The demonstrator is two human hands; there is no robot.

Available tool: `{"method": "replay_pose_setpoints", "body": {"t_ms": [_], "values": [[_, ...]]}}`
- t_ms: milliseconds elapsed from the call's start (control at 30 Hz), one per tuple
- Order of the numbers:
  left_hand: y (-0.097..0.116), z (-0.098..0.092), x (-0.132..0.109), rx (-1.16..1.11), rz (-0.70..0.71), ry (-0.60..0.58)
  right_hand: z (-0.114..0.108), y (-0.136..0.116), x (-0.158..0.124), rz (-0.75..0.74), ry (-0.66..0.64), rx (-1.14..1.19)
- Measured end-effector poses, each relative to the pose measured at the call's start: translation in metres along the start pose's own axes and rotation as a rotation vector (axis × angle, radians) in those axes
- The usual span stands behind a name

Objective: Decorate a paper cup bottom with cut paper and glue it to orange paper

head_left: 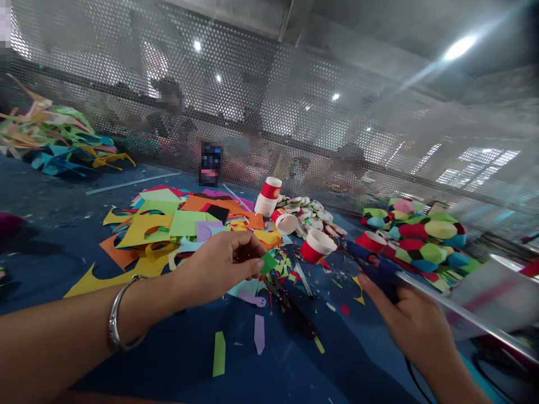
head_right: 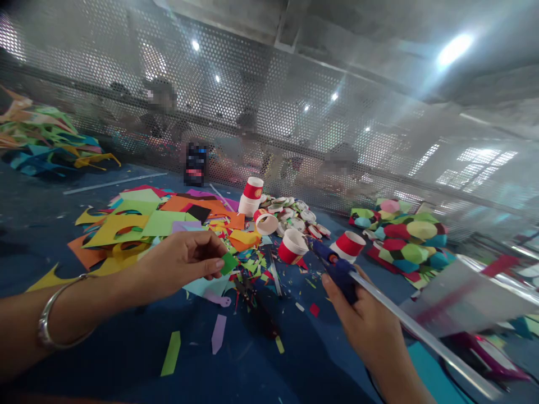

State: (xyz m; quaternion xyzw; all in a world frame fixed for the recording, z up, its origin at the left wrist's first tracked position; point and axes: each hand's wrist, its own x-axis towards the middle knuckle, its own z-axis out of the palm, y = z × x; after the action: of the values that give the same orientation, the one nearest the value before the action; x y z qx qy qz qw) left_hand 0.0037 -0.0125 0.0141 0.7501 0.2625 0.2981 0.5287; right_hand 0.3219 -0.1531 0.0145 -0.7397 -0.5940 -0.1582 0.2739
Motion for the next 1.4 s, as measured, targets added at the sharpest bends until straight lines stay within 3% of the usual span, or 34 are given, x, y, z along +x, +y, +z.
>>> {"method": "replay_pose_setpoints", "body": {"t_ms": [100, 267, 500, 767, 967, 1400], "values": [[0.002, 0.002, 0.001, -0.087, -0.034, 0.001, -0.007, -0.011, -0.007, 0.023, -0.091, 0.080], [0.002, 0.002, 0.005, -0.165, -0.077, 0.023, -0.016, -0.054, -0.021, -0.060, -0.169, 0.293], [-0.001, 0.006, 0.003, -0.179, -0.082, 0.008, -0.010, -0.089, -0.028, -0.124, -0.273, 0.378], [-0.003, 0.005, 0.003, -0.163, -0.073, 0.005, 0.006, -0.072, -0.037, -0.216, -0.308, 0.243], [-0.002, 0.005, 0.003, -0.193, -0.087, 0.005, 0.015, -0.054, -0.044, -0.332, -0.254, 0.140], [-0.001, 0.005, 0.003, -0.206, -0.098, -0.009, 0.015, -0.054, -0.045, -0.300, -0.177, 0.125]]}}
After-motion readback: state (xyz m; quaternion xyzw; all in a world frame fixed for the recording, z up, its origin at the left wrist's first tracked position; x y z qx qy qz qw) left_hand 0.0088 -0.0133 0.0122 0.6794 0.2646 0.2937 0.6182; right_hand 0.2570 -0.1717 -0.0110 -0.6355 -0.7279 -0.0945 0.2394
